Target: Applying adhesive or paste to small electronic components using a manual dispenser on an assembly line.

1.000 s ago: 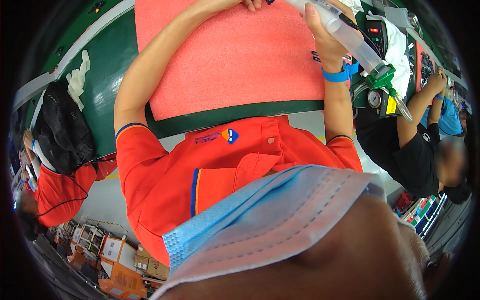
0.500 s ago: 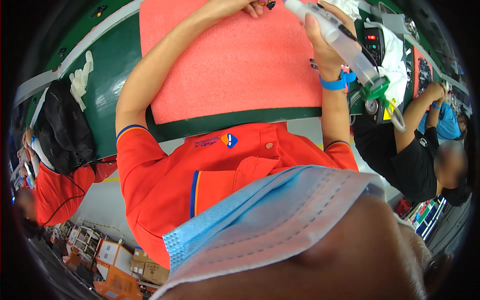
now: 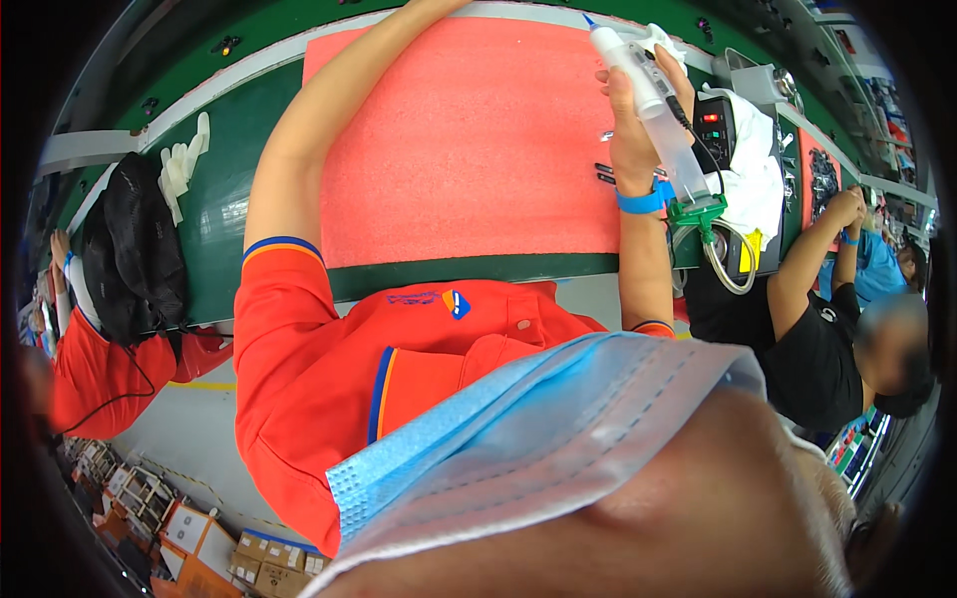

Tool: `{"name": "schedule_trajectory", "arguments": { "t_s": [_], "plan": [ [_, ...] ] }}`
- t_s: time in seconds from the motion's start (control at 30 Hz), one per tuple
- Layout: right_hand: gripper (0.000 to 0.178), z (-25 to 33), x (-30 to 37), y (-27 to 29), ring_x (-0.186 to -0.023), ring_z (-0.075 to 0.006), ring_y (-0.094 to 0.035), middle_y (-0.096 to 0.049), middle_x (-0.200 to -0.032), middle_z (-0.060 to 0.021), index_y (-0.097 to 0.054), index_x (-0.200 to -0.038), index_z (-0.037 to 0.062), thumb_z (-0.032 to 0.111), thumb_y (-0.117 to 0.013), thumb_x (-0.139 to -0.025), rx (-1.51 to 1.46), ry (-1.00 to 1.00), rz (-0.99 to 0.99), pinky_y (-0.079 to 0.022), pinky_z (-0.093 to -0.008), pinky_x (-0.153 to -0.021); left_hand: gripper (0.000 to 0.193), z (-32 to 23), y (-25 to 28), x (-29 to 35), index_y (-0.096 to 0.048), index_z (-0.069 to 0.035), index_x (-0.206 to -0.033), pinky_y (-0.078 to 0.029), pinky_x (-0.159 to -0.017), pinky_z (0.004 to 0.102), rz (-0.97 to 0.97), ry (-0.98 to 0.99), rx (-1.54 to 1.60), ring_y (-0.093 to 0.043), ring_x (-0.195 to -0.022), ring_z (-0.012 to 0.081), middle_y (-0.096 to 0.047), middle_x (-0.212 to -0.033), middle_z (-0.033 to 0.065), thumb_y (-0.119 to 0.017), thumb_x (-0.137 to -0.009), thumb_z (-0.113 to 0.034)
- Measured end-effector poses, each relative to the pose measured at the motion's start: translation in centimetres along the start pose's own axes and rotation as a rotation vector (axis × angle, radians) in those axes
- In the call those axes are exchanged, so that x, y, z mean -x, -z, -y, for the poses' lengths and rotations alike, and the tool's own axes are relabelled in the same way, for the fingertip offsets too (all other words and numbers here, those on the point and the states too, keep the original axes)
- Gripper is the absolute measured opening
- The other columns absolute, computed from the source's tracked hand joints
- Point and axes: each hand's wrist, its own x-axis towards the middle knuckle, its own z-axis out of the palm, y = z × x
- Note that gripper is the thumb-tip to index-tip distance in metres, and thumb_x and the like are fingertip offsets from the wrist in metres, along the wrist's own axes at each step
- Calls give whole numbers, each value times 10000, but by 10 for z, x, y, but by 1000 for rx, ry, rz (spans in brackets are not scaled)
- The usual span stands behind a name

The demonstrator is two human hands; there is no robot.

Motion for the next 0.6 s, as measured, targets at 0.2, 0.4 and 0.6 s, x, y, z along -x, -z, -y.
{"name": "schedule_trajectory", "arguments": {
  "t_s": [0.2, 0.4, 0.6],
  "plan": [
    [500, -1, 3, -2, -890, -215, -732, -739, -1057, -152, -680, -1225, -10, 215, -878, -825, -167, -220, -151, -587, -332, -815, 133, -20, -13, -12, -760, -33, -954, -566, -736, 395, 143, 55, 243, -740, -799, 307, -742, -822, 173, -701, -892, -136],
    [465, -1, 0, -5, -853, -224, -750, -759, -995, -150, -706, -1198, 11, 223, -876, -820, -116, -227, -146, -595, -328, -780, 103, -33, -25, -4, -758, -53, -926, -547, -811, 431, -2, -6, -14, -688, -923, 337, -721, -861, 148, -722, -886, -141],
    [451, -4, 0, -2, -838, -292, -765, -690, -1100, -237, -566, -1302, -58, -28, -756, -894, 24, -83, -21, -663, -360, -714, 126, -14, -11, -6, -760, -73, -971, -517, -896, 445, 82, -127, -73, -621, -1031, 340, -711, -1016, 145, -724, -864, -130]
  ]
}}
